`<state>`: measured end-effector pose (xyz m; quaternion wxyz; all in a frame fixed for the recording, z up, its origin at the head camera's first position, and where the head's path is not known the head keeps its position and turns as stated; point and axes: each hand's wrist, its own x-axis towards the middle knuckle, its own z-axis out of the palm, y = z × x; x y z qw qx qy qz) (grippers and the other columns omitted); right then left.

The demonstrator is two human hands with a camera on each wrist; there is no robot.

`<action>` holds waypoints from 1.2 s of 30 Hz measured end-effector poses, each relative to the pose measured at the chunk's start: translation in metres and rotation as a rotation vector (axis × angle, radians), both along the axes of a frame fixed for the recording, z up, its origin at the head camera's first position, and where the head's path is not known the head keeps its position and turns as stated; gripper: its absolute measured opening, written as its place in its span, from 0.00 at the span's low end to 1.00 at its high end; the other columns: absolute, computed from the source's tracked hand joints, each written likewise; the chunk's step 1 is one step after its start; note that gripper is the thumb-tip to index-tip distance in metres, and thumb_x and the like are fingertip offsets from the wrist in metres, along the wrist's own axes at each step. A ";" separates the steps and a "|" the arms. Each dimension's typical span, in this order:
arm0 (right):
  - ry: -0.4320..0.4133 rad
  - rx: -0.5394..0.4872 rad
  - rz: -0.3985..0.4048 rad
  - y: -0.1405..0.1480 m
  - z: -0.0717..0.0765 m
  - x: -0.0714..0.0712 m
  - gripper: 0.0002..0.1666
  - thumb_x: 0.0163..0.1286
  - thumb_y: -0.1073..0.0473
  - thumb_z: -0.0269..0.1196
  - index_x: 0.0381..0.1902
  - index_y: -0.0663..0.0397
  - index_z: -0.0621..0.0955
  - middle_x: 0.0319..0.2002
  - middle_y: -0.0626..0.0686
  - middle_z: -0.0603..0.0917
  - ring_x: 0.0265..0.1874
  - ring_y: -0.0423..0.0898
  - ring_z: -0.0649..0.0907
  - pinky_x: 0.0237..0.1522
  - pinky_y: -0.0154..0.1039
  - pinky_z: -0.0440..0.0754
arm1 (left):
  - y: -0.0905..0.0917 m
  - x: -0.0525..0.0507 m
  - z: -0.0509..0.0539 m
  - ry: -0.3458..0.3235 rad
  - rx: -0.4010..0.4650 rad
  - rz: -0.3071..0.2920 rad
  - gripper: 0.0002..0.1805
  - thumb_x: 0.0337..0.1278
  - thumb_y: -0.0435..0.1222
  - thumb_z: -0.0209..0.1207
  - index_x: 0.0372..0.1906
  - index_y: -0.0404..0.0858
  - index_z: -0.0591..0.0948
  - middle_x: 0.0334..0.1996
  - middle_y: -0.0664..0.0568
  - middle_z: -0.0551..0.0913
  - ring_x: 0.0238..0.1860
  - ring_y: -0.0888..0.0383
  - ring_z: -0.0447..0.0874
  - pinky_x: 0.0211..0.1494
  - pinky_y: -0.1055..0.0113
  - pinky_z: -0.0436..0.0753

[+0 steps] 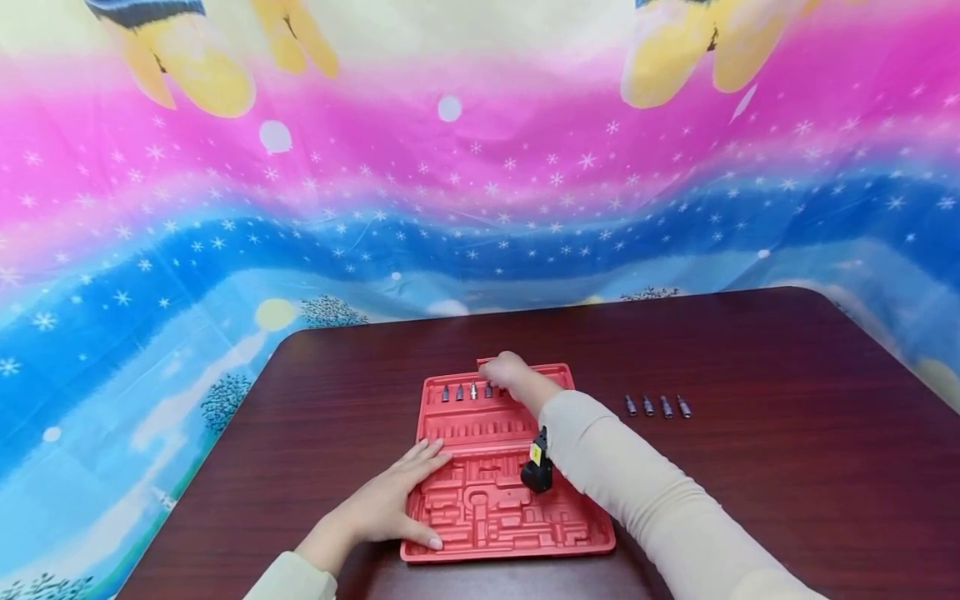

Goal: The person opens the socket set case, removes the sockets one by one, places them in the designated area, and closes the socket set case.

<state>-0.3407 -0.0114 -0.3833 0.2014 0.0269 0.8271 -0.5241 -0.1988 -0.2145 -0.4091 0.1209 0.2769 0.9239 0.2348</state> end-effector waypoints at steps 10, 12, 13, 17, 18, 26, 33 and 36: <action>-0.030 0.029 -0.044 -0.008 0.002 0.000 0.21 0.60 0.60 0.55 0.50 0.65 0.70 0.44 0.57 0.72 0.39 0.50 0.71 0.40 0.42 0.72 | 0.000 -0.001 -0.001 0.003 -0.015 0.002 0.55 0.20 0.65 0.60 0.64 0.49 0.58 0.65 0.54 0.50 0.65 0.54 0.39 0.59 0.51 0.55; -0.031 0.013 -0.066 -0.009 0.002 0.001 0.22 0.59 0.61 0.55 0.50 0.66 0.70 0.43 0.57 0.72 0.39 0.50 0.71 0.40 0.42 0.72 | 0.000 -0.001 -0.001 0.003 -0.016 0.004 0.55 0.20 0.65 0.61 0.64 0.49 0.58 0.65 0.55 0.50 0.65 0.54 0.39 0.59 0.52 0.55; -0.031 0.007 -0.087 -0.009 0.001 0.000 0.21 0.58 0.61 0.56 0.49 0.66 0.71 0.42 0.57 0.72 0.39 0.50 0.71 0.39 0.42 0.72 | 0.000 0.000 0.000 0.001 -0.017 0.008 0.55 0.20 0.65 0.61 0.64 0.49 0.58 0.65 0.55 0.50 0.65 0.54 0.39 0.59 0.52 0.55; -0.028 -0.021 -0.160 -0.010 -0.002 0.000 0.20 0.57 0.62 0.57 0.47 0.66 0.72 0.42 0.57 0.72 0.38 0.50 0.71 0.38 0.41 0.73 | 0.000 0.000 -0.001 -0.007 -0.017 0.015 0.55 0.21 0.65 0.61 0.64 0.49 0.58 0.65 0.55 0.49 0.65 0.54 0.39 0.59 0.51 0.55; -0.024 -0.028 -0.175 -0.010 -0.003 0.000 0.19 0.57 0.62 0.57 0.46 0.67 0.72 0.41 0.57 0.72 0.37 0.49 0.71 0.37 0.41 0.73 | 0.000 0.000 -0.001 -0.009 -0.016 0.016 0.55 0.21 0.64 0.61 0.64 0.49 0.58 0.65 0.55 0.49 0.65 0.54 0.39 0.59 0.51 0.55; 0.028 0.049 -0.150 -0.008 -0.004 -0.002 0.07 0.54 0.67 0.58 0.31 0.67 0.77 0.35 0.57 0.74 0.28 0.48 0.71 0.23 0.36 0.70 | 0.000 0.000 -0.001 0.016 -0.001 0.002 0.55 0.21 0.64 0.61 0.64 0.47 0.59 0.65 0.53 0.51 0.65 0.52 0.40 0.58 0.50 0.56; 0.079 0.153 -0.011 -0.003 -0.006 -0.003 0.06 0.54 0.67 0.59 0.19 0.61 0.75 0.20 0.52 0.69 0.20 0.45 0.69 0.20 0.34 0.68 | -0.001 0.000 -0.001 0.008 -0.014 0.009 0.55 0.21 0.65 0.60 0.64 0.48 0.58 0.65 0.54 0.50 0.65 0.54 0.39 0.58 0.51 0.56; 0.095 0.174 0.013 -0.002 -0.006 -0.003 0.04 0.56 0.66 0.59 0.22 0.60 0.78 0.21 0.50 0.72 0.21 0.43 0.70 0.22 0.33 0.68 | -0.001 0.000 -0.001 0.009 -0.009 0.008 0.55 0.21 0.65 0.60 0.64 0.48 0.58 0.65 0.54 0.51 0.65 0.53 0.40 0.58 0.50 0.56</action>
